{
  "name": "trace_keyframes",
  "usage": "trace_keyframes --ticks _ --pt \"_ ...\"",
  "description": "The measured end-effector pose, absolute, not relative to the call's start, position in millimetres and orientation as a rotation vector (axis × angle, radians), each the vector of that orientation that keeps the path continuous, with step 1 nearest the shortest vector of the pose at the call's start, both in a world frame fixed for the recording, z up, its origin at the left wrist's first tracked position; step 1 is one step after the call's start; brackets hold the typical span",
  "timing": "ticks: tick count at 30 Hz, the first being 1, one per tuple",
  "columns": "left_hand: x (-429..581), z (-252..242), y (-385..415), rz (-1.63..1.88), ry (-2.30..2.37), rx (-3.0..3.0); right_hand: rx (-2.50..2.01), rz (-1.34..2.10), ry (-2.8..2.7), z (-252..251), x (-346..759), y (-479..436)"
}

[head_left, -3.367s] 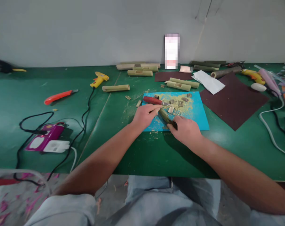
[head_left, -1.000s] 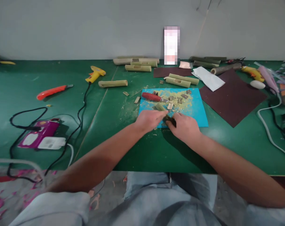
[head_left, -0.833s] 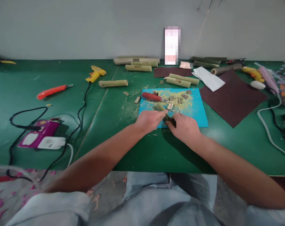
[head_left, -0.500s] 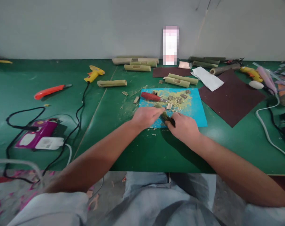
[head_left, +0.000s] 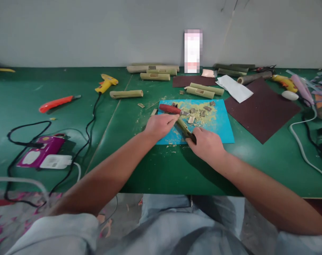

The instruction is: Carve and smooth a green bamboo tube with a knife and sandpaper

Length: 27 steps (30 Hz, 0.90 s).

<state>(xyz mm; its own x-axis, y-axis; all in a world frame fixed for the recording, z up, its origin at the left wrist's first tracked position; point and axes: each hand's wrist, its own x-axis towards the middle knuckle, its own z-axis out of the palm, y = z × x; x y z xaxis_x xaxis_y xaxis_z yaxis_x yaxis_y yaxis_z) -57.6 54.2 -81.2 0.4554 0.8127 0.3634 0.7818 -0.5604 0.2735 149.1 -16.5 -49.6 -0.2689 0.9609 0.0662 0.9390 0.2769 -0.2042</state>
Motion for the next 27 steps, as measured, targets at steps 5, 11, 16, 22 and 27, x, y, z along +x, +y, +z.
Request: trace_keyframes --ticks 5,11,16,22,27 --pt "-59 -81 54 0.748 1.34 2.534 -1.772 0.178 -2.385 -48 147 -18" --pt "-57 -79 49 0.74 1.249 2.55 -1.794 0.231 -2.368 -49 149 -16" --pt "-58 -77 49 0.858 1.264 2.558 -1.811 0.257 -2.325 -50 152 -14" --pt "-52 -73 43 0.936 1.152 2.535 -1.801 0.274 -2.322 -50 153 -13" --pt "-51 -69 44 0.806 1.242 2.556 -1.812 0.277 -2.33 -48 152 -14"
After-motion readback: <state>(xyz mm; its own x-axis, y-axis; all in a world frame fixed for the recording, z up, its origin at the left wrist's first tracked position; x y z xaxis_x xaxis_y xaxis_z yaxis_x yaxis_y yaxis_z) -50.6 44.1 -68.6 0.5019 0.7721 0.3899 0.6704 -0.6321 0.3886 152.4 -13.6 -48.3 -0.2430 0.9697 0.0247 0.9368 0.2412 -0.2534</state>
